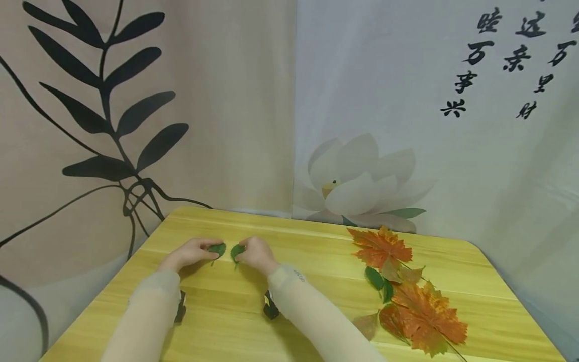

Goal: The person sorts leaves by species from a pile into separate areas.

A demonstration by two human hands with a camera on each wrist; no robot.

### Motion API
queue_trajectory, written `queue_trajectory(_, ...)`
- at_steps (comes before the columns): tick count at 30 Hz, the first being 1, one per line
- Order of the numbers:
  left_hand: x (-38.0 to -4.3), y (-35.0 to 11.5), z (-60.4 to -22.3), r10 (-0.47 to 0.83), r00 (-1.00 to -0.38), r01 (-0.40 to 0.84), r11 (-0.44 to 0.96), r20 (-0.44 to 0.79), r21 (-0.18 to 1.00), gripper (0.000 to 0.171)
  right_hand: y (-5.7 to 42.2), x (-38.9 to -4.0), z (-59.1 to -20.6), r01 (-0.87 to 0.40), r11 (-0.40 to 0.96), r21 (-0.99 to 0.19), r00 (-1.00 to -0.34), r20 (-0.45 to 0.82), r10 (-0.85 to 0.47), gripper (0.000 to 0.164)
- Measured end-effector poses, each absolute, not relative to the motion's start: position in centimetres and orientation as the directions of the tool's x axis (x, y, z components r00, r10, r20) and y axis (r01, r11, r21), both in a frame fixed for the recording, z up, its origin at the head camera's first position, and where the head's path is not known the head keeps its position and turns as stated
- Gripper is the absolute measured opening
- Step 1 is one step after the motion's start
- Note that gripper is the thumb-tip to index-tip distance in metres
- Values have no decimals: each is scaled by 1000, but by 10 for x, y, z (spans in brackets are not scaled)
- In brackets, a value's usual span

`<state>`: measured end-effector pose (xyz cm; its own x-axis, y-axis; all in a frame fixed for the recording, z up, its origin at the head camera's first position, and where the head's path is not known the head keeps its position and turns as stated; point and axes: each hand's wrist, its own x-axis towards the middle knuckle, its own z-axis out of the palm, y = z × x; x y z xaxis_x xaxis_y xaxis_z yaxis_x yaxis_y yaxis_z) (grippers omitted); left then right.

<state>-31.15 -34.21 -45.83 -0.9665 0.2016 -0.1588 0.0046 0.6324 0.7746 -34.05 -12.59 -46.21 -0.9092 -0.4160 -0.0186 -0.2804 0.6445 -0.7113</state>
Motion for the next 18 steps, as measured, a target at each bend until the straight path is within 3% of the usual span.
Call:
queue_trajectory(10,-312,-341,-456,202,-966,6,643,-161,766,54,-126,-340,-461,-324,723,-610,-899,-39,-436,41)
queue_trajectory(18,-312,-346,-456,247,-955,26,624,-166,781,53,-126,-340,-461,-334,715,-614,-893,-35,-448,43)
